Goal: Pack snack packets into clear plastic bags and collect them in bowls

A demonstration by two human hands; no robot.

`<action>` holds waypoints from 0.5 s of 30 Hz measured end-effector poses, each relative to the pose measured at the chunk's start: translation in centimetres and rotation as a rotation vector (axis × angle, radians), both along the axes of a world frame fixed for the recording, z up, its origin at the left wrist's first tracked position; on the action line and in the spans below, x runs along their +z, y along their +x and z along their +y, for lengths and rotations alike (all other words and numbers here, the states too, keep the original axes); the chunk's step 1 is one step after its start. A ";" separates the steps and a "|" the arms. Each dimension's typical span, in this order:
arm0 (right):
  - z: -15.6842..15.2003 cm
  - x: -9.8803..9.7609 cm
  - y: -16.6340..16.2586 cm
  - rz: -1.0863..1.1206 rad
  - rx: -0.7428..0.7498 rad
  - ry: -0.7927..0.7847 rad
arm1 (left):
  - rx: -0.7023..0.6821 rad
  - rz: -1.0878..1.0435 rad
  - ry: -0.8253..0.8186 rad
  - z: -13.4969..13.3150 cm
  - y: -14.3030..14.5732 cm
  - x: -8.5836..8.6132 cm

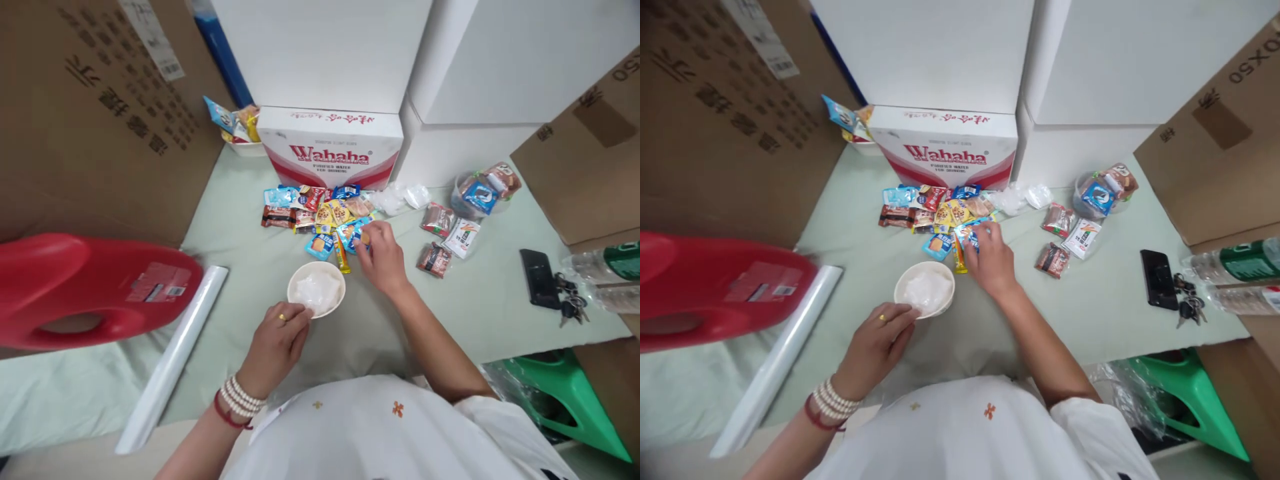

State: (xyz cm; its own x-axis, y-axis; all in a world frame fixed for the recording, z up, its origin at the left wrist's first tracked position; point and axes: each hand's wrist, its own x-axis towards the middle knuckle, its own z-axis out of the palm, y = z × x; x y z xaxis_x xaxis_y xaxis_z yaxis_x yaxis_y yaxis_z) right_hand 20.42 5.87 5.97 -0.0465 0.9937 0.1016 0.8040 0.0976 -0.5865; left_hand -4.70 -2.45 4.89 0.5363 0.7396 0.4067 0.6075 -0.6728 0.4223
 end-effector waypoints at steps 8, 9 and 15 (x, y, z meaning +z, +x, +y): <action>-2.7 0.5 -2.5 -0.243 0.744 -0.205 | -0.168 0.139 0.130 0.2 2.6 -0.1; -2.6 0.6 -2.9 -0.299 0.715 -0.273 | -0.178 0.147 0.145 0.3 2.6 -0.1; -1.5 1.3 -4.3 -0.378 0.617 -0.444 | -0.164 0.093 0.140 0.8 1.7 -0.3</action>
State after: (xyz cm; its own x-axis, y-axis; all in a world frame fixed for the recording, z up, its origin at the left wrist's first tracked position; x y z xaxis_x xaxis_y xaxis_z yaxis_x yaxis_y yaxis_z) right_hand 16.15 4.40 7.31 -0.5457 0.7233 -0.4231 0.8319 0.4072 -0.3769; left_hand -3.01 -1.65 4.63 0.6849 0.5790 0.4423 0.5172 -0.8139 0.2647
